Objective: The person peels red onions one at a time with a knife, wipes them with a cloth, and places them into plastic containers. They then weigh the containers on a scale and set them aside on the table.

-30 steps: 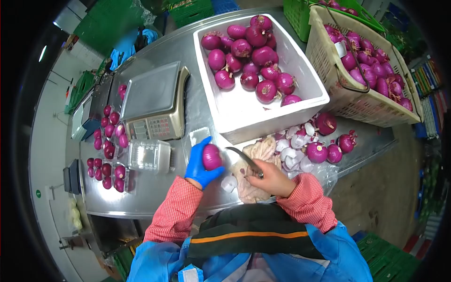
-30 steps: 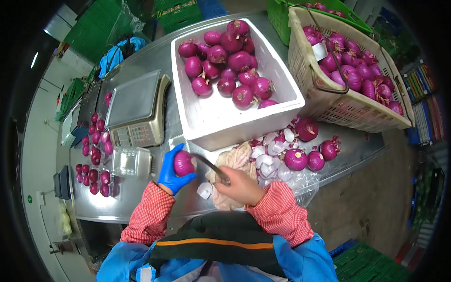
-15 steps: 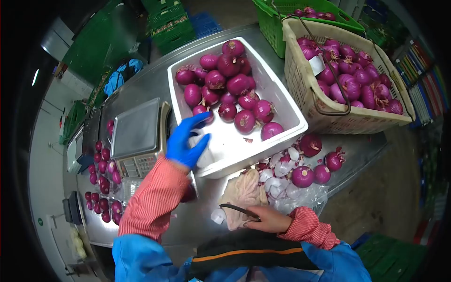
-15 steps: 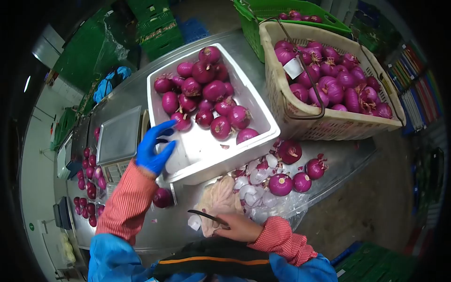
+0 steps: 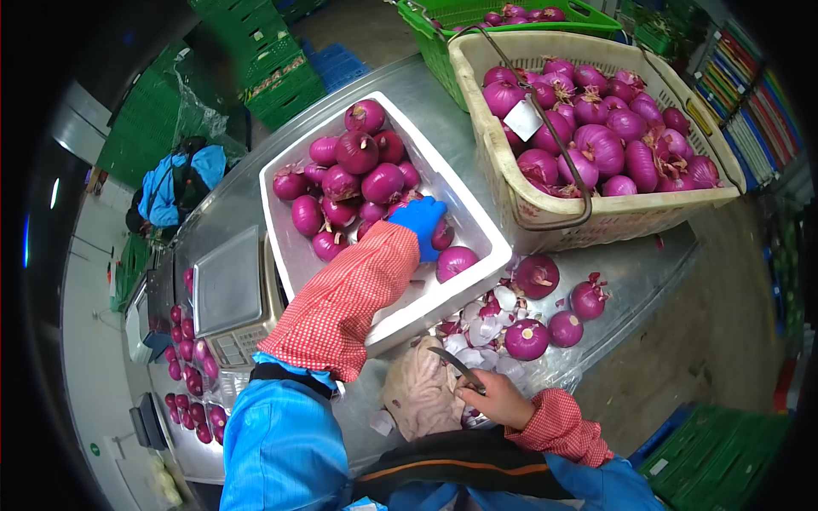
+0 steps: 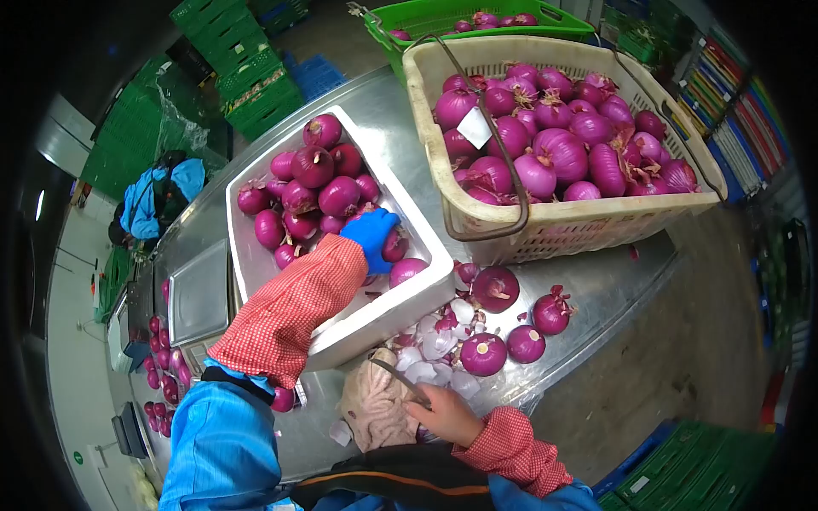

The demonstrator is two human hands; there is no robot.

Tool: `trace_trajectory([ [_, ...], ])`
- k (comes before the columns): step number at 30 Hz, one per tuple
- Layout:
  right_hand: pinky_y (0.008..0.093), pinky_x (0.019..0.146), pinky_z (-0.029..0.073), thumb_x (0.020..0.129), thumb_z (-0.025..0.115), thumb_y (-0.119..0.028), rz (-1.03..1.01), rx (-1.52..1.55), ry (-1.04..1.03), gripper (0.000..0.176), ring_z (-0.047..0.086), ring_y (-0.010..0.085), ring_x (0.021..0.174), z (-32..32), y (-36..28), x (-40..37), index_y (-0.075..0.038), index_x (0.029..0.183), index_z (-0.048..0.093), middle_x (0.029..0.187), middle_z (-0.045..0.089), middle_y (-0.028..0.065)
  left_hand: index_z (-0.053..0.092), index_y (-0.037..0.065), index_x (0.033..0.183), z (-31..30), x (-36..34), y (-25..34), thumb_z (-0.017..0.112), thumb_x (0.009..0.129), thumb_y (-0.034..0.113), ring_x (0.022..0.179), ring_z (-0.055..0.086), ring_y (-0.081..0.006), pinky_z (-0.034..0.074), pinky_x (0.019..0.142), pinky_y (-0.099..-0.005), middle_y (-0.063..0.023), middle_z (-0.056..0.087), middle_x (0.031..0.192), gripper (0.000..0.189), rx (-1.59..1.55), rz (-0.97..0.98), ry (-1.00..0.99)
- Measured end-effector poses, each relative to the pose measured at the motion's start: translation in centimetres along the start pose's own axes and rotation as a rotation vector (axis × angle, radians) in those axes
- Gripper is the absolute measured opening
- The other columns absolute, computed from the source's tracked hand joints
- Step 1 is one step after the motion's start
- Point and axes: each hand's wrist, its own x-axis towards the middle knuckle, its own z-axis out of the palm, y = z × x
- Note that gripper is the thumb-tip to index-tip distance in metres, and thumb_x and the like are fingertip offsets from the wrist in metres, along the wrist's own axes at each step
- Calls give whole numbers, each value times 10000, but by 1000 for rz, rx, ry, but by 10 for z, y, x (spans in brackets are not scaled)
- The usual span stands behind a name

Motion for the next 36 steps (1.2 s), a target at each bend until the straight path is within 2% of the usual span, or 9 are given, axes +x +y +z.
trace_trajectory([
  [4, 350, 687, 497, 900, 646, -226, -68, 2, 74, 262, 630, 237, 742, -4, -3, -2, 5, 1022, 633, 806, 651, 118, 444, 91, 1372, -3, -19, -17, 862, 626, 312, 1180, 556, -366, 468, 1003, -418, -195, 529, 1293, 883, -400, -108, 233],
  [7, 291, 665, 475, 936, 604, -150, -77, 106, 158, 174, 569, 112, 713, -7, -14, 0, 11, 989, 642, 777, 620, 31, 370, 153, 1459, -20, -48, -18, 787, 777, 265, 1191, 555, -343, 501, 962, -443, -168, 514, 1335, 807, -1242, -100, 446],
  [8, 293, 657, 472, 946, 585, -143, -49, 128, 194, 172, 562, 111, 707, -13, -25, 0, 14, 992, 642, 764, 610, 24, 280, 212, 1516, -44, -71, -14, 672, 900, 285, 1246, 526, -344, 519, 935, -505, -171, 469, 1404, 733, -1637, -262, 107],
  [11, 325, 645, 473, 968, 532, -131, -189, -43, 322, 186, 580, 182, 722, -25, -44, 8, 8, 1027, 641, 809, 604, 67, 304, 137, 1497, -54, -128, 15, 616, 899, 487, 1251, 514, -438, 489, 977, -598, -228, 439, 1438, 760, -2059, -80, 250],
  [13, 362, 711, 508, 941, 553, -133, -309, -252, 397, 205, 640, 295, 804, -30, -81, 10, 13, 1062, 632, 924, 638, 140, 316, 73, 1475, -54, -159, 23, 559, 916, 554, 1268, 492, -438, 459, 1022, -600, -213, 461, 1419, 777, -2293, 16, -4],
  [15, 371, 685, 506, 875, 596, -90, -494, -439, 469, 212, 625, 308, 800, -28, -108, 10, -7, 1067, 630, 897, 611, 126, 324, 31, 1465, -57, -183, 44, 538, 917, 560, 1212, 507, -521, 463, 999, -612, -279, 458, 1402, 791, -2520, -2, -113],
  [20, 344, 604, 493, 715, 672, -34, -752, -872, 595, 346, 599, 240, 745, -18, -146, 7, -45, 1060, 641, 792, 537, 76, 302, 36, 1472, -37, -231, 79, 536, 937, 490, 1192, 529, -515, 481, 976, -602, -268, 475, 1391, 740, -2533, 17, -144],
  [28, 301, 583, 498, 743, 624, -70, -791, -1081, 573, 345, 581, 201, 700, -3, -138, 2, -11, 1083, 637, 769, 532, 61, 290, 109, 1474, -2, -261, 121, 582, 956, 412, 1167, 579, -432, 555, 909, -549, -221, 484, 1376, 668, -2445, -175, 70],
  [36, 310, 581, 501, 731, 626, -35, -736, -1065, 610, 381, 598, 199, 717, -9, -107, 0, -16, 1112, 637, 803, 562, 59, 287, 148, 1466, 10, -270, 129, 585, 959, 363, 1139, 579, -470, 567, 882, -555, -208, 466, 1384, 627, -2571, -188, 81],
])
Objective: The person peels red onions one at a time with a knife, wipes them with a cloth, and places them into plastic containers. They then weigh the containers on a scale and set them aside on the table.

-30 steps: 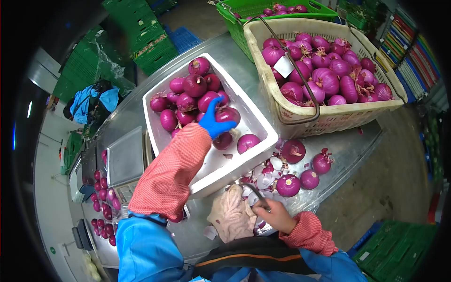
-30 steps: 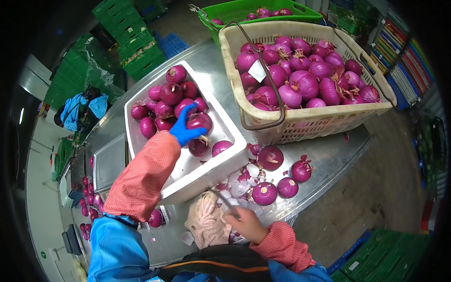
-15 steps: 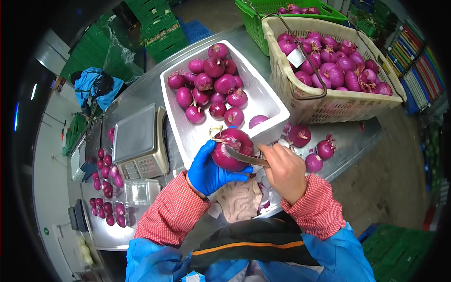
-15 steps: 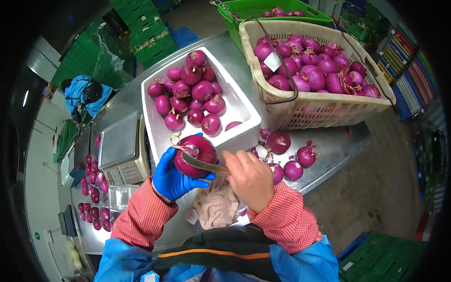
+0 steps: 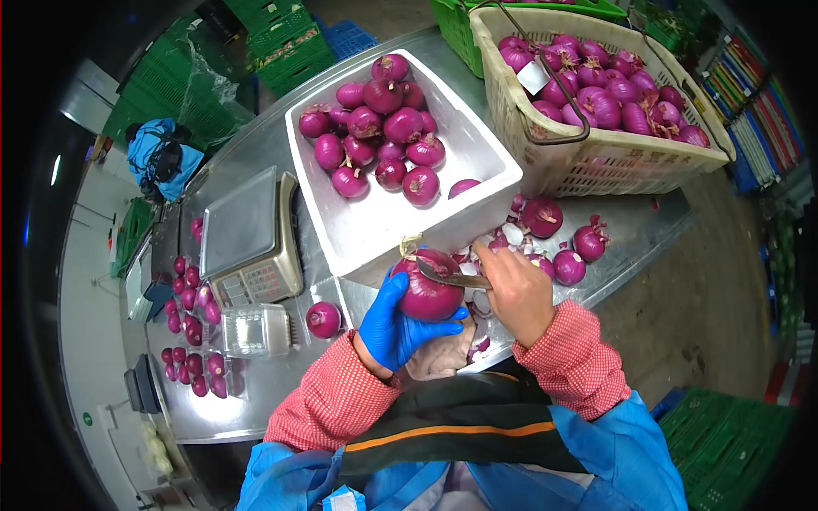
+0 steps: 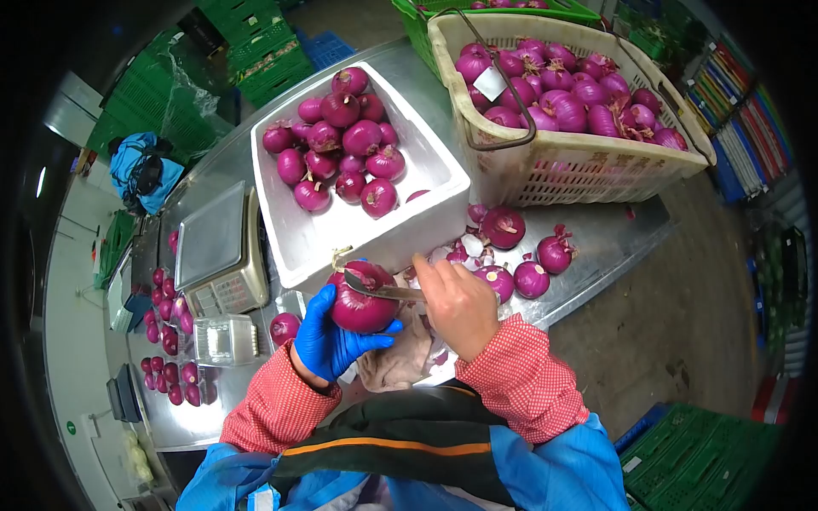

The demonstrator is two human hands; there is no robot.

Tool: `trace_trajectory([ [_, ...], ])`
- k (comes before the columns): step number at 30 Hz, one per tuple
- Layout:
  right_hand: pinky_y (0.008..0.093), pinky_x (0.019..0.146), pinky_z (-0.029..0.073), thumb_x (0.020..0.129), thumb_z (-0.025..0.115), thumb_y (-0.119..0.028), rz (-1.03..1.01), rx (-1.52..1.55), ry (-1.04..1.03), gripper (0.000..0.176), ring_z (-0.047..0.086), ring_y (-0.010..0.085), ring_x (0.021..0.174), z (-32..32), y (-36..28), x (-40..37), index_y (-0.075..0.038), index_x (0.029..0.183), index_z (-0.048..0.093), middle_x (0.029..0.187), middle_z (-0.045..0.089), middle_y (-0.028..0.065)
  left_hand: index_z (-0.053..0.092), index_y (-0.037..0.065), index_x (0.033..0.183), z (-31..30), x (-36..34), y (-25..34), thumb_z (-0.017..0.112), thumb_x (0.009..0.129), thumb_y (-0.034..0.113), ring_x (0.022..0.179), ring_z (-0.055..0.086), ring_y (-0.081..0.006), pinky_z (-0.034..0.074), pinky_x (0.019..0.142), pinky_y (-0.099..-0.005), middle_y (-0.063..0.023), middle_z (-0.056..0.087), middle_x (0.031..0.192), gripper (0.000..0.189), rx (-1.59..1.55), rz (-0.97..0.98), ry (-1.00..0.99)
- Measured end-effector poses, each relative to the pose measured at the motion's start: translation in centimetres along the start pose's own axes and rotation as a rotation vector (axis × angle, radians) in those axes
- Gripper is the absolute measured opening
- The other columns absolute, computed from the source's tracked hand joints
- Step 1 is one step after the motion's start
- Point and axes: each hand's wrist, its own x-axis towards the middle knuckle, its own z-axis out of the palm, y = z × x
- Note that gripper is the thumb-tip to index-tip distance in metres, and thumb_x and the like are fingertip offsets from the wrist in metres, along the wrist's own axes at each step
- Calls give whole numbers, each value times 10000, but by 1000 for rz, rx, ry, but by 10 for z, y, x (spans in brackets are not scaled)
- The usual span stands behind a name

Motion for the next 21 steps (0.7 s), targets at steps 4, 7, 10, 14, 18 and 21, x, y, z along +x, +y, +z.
trace_trajectory([
  [4, 319, 584, 500, 722, 636, -35, 21, 12, 52, 411, 595, 211, 715, 9, 0, -6, -13, 1132, 638, 804, 559, 63, 302, 143, 1453, 4, -2, -3, 582, 960, 348, 1133, 586, -458, 571, 868, -564, -203, 465, 1384, 603, 74, 36, 30],
  [7, 323, 589, 498, 718, 636, -31, 33, -19, 15, 428, 589, 219, 709, 6, -1, -4, -11, 1146, 634, 804, 556, 70, 305, 151, 1450, 0, -4, -4, 596, 948, 339, 1121, 601, -432, 583, 848, -561, -198, 468, 1381, 611, 48, 48, 97],
  [10, 323, 587, 498, 723, 629, -28, 49, -15, 7, 426, 586, 217, 705, 8, 3, -15, -13, 1149, 633, 799, 554, 63, 307, 161, 1450, -1, -7, -1, 617, 932, 329, 1103, 617, -407, 601, 820, -542, -191, 479, 1365, 626, 59, 67, 131],
  [14, 321, 592, 503, 728, 620, -23, 59, 12, 37, 428, 586, 214, 705, 13, -1, -13, -18, 1156, 632, 795, 555, 59, 300, 170, 1454, -2, -6, 0, 633, 918, 324, 1086, 626, -403, 617, 781, -520, -187, 488, 1341, 650, 145, 107, 119],
  [18, 325, 599, 508, 734, 624, -27, 57, 30, 53, 426, 595, 214, 710, 19, -10, -6, -27, 1160, 630, 792, 559, 60, 289, 184, 1461, 10, -10, -9, 640, 914, 313, 1069, 628, -422, 625, 759, -509, -195, 477, 1345, 662, 264, 166, 149],
  [21, 347, 620, 518, 773, 635, -50, 142, 57, 7, 391, 622, 235, 729, 17, -4, -11, -38, 1163, 628, 831, 599, 76, 286, 194, 1468, -1, -9, -2, 651, 906, 293, 1057, 628, -442, 628, 749, -507, -198, 466, 1357, 678, 180, 184, 180],
])
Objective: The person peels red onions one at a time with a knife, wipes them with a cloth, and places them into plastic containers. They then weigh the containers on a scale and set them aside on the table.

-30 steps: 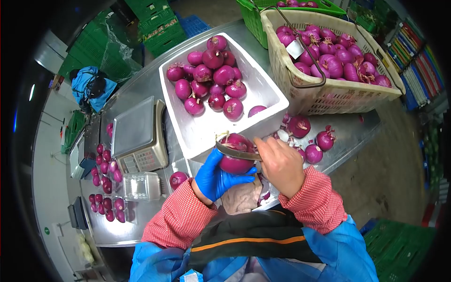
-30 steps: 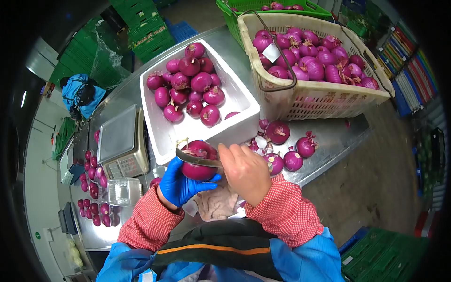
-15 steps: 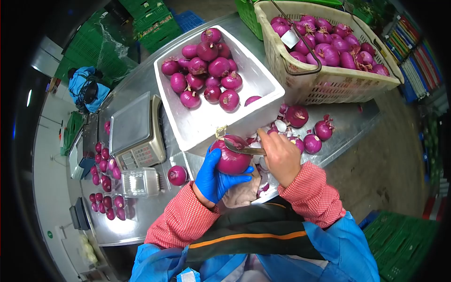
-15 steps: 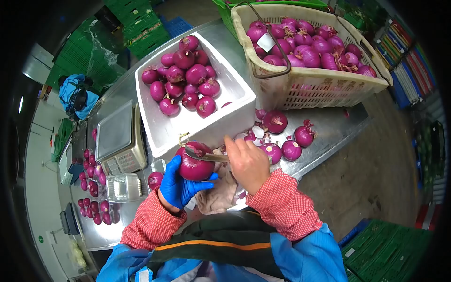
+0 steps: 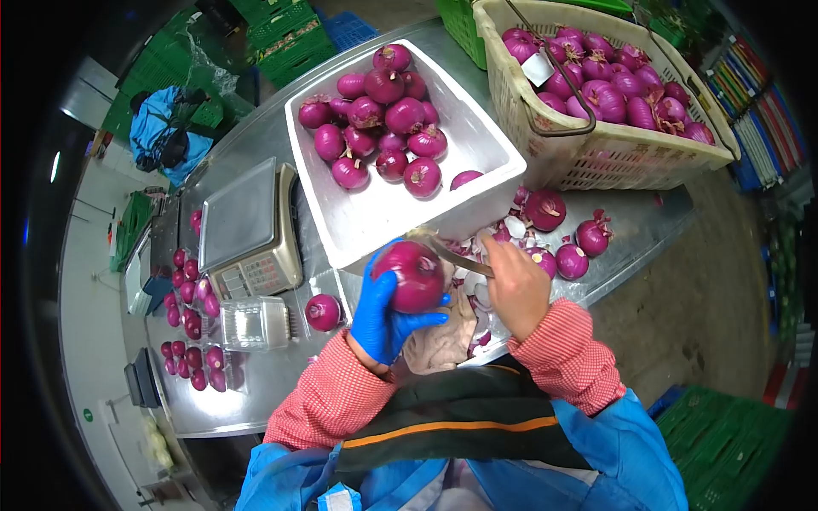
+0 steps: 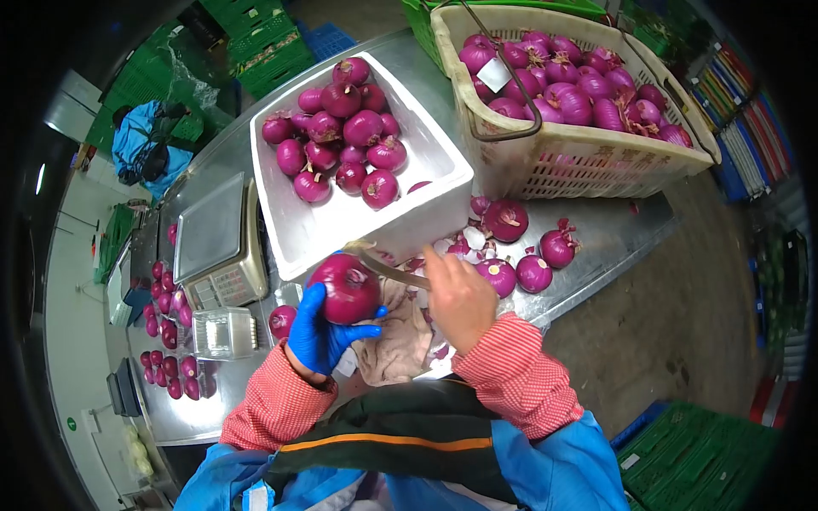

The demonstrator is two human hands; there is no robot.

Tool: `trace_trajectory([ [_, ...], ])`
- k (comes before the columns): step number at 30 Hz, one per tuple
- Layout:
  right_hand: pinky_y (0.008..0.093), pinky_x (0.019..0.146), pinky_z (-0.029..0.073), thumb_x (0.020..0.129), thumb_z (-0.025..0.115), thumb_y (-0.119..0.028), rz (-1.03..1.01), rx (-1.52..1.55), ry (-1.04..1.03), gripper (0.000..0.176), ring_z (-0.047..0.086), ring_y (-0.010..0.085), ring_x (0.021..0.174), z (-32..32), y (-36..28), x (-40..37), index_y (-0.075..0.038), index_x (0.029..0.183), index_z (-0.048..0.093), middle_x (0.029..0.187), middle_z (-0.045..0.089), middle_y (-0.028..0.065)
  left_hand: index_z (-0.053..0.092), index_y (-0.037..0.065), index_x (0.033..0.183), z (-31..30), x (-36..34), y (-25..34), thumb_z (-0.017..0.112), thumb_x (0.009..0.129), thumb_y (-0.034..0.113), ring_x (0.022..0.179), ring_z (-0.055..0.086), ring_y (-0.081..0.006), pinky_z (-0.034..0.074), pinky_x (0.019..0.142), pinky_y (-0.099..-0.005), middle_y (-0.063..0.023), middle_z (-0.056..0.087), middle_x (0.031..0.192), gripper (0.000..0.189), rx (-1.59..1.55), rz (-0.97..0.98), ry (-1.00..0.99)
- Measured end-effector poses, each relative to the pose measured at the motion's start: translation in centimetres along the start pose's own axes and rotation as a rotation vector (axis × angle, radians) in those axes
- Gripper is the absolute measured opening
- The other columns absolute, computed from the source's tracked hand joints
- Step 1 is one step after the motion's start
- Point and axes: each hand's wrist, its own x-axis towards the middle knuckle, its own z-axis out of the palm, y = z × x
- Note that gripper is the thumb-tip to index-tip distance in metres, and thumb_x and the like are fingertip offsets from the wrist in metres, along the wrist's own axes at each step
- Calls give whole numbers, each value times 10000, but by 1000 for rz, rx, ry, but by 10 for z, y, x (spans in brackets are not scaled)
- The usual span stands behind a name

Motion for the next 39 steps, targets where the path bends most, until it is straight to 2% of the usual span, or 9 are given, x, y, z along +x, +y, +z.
trace_trajectory([
  [6, 356, 665, 517, 905, 647, -260, 276, 678, -100, 420, 660, 255, 801, -5, -11, 7, -18, 1238, 570, 892, 628, 138, 285, 183, 1492, 3, 6, 8, 700, 857, 324, 1171, 573, -369, 621, 753, -444, -158, 441, 1395, 771, 313, 91, 21],
  [10, 257, 572, 436, 976, 563, -450, 522, 1261, -692, 538, 561, 128, 646, -4, 13, 25, -15, 1290, 516, 820, 580, 50, 221, 131, 1530, 6, 12, 13, 830, 741, 227, 1279, 484, -302, 484, 1023, -406, -153, 411, 1425, 1001, 1253, 506, -203],
  [14, 211, 511, 368, 957, 602, -455, 709, 1682, -554, 595, 457, 66, 602, 0, 2, 14, -17, 1333, 461, 914, 539, 22, 242, 67, 1520, -1, 25, -9, 867, 703, 198, 1290, 469, -268, 412, 1080, -404, -157, 412, 1428, 1037, 690, 563, -124],
  [18, 212, 538, 399, 926, 656, -429, 617, 1474, -530, 631, 496, 60, 639, 13, -5, -6, 0, 1341, 449, 962, 563, 52, 263, 46, 1508, -17, 24, -17, 833, 749, 217, 1284, 477, -259, 409, 1085, -386, -150, 428, 1415, 965, 423, 256, -110],
  [19, 209, 562, 414, 922, 662, -425, 610, 1452, -576, 634, 506, 59, 651, 9, -6, -7, 1, 1342, 449, 953, 572, 51, 266, 46, 1510, -17, 20, -22, 859, 723, 326, 1291, 492, -253, 396, 1100, -384, -110, 487, 1380, 1025, 359, 243, -92],
  [26, 299, 648, 492, 976, 591, -295, 658, 1586, -643, 473, 579, 118, 753, 1, 2, -7, 17, 1314, 482, 902, 596, 25, 260, 56, 1511, -11, 7, -24, 876, 693, 283, 1310, 469, -252, 391, 1108, -394, -111, 450, 1412, 1049, 317, 172, -150],
  [29, 354, 686, 518, 958, 601, -241, 538, 1224, -507, 390, 629, 185, 779, 2, -7, -6, 6, 1253, 537, 900, 618, 34, 262, 54, 1502, -26, 13, -23, 864, 690, 221, 1324, 450, -251, 385, 1114, -397, -112, 420, 1439, 1025, 426, 249, -128],
  [33, 358, 678, 528, 799, 656, -117, -30, 336, -311, 289, 640, 262, 808, -23, -9, 8, -41, 1077, 639, 863, 603, 82, 279, 56, 1477, -33, 14, -15, 842, 694, 98, 1340, 425, -245, 374, 1121, -390, -115, 377, 1481, 966, 542, 299, -141],
  [39, 358, 615, 495, 712, 693, -63, -233, 107, -228, 371, 602, 238, 738, -25, -6, 13, -46, 1080, 654, 803, 558, 71, 297, 52, 1461, -17, 9, -3, 848, 669, 79, 1296, 469, -241, 389, 1106, -381, -123, 420, 1435, 964, 666, 251, -173],
])
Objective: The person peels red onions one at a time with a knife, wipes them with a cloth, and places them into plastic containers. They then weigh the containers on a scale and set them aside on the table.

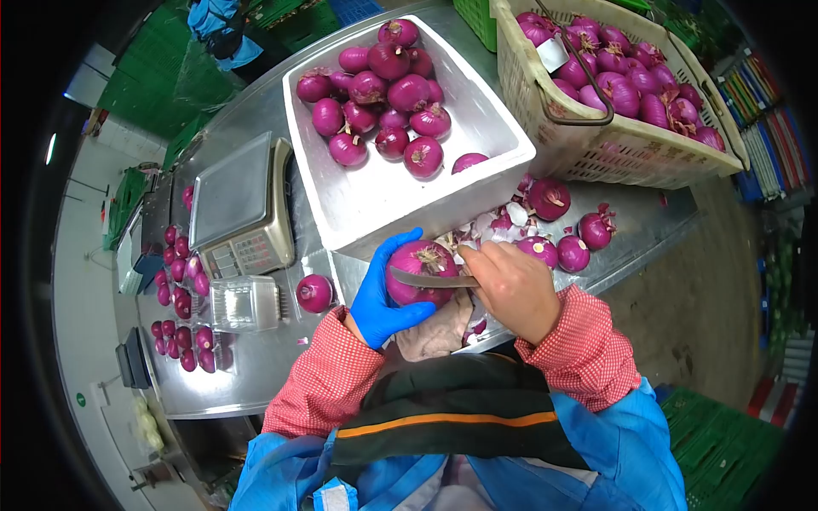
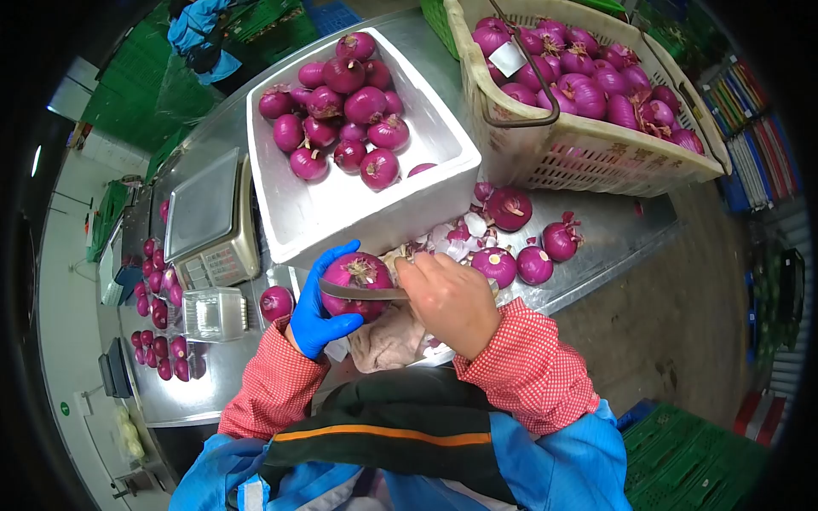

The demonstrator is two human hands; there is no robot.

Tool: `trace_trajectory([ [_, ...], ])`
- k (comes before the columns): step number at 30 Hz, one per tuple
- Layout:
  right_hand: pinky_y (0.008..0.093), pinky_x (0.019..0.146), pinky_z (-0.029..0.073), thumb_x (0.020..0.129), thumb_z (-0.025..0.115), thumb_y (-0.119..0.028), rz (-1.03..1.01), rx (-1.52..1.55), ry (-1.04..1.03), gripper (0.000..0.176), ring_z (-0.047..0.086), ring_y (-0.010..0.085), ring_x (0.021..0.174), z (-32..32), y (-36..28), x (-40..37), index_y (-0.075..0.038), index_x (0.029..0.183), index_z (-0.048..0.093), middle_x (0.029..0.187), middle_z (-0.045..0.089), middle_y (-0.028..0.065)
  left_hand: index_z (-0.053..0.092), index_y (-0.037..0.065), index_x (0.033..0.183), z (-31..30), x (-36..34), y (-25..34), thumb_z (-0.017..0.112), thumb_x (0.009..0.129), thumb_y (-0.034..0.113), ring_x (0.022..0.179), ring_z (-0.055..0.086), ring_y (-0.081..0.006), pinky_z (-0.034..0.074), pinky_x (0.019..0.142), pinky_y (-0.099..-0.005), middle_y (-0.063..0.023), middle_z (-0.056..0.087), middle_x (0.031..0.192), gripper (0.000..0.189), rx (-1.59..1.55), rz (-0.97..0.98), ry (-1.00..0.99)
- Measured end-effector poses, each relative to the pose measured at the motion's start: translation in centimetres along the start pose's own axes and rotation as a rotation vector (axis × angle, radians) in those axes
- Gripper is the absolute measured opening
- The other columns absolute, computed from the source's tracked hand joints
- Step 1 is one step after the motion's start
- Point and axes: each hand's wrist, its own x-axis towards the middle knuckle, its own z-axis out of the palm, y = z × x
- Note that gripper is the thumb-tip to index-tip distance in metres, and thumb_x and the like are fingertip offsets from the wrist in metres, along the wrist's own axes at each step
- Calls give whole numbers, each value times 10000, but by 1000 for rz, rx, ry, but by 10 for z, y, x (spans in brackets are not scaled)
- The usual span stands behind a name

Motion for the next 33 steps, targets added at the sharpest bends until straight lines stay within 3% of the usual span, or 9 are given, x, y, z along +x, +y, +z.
trace_trajectory([
  [6, 345, 605, 494, 727, 680, -65, 7, -23, -20, 362, 602, 232, 723, 4, 5, -1, -42, 1087, 651, 792, 570, 62, 303, 49, 1455, -1, 0, 8, 845, 658, 110, 1271, 490, -239, 399, 1090, -374, -131, 458, 1380, 966, 83, 6, -48],
  [9, 306, 584, 515, 741, 618, -58, -16, -85, 10, 254, 610, 192, 717, 7, 6, 0, -49, 995, 619, 758, 556, 41, 310, 43, 1450, -2, 0, 8, 841, 656, 115, 1271, 490, -238, 399, 1089, -375, -130, 462, 1377, 957, 122, 6, -51],
  [12, 304, 593, 515, 742, 624, -60, -18, -117, 46, 302, 611, 202, 713, 17, 16, -3, -46, 1044, 628, 765, 567, 46, 322, 36, 1442, 0, -2, 11, 835, 659, 121, 1267, 493, -237, 400, 1087, -374, -129, 467, 1372, 940, 118, -21, -55],
  [16, 322, 598, 519, 745, 632, -55, 122, -172, 130, 327, 616, 216, 706, 19, 53, -14, -49, 1071, 641, 770, 582, 50, 336, 30, 1434, -6, -5, 19, 838, 649, 142, 1253, 505, -236, 407, 1079, -368, -134, 476, 1357, 939, 3, 55, -98],
  [20, 323, 612, 514, 767, 628, -63, 52, -45, 105, 320, 611, 208, 703, 18, 21, -11, -38, 1085, 631, 776, 581, 60, 334, 17, 1423, -2, 3, 13, 854, 609, 149, 1246, 505, -246, 427, 1061, -368, -150, 474, 1345, 976, 369, 123, 105],
  [26, 316, 632, 523, 777, 622, -60, 96, -48, 30, 304, 614, 205, 718, 17, 1, -3, -14, 1077, 624, 783, 582, 61, 326, 29, 1431, 17, 2, 14, 847, 623, 156, 1209, 532, -248, 441, 1049, -376, -139, 486, 1318, 970, 607, 157, 218],
  [33, 334, 639, 532, 802, 617, -65, 138, -123, 60, 317, 639, 233, 763, 43, 37, -21, -12, 1114, 625, 834, 622, 88, 334, 22, 1419, 14, -5, 13, 853, 626, 162, 1227, 519, -260, 432, 1054, -372, -154, 471, 1352, 958, 317, 74, 157],
])
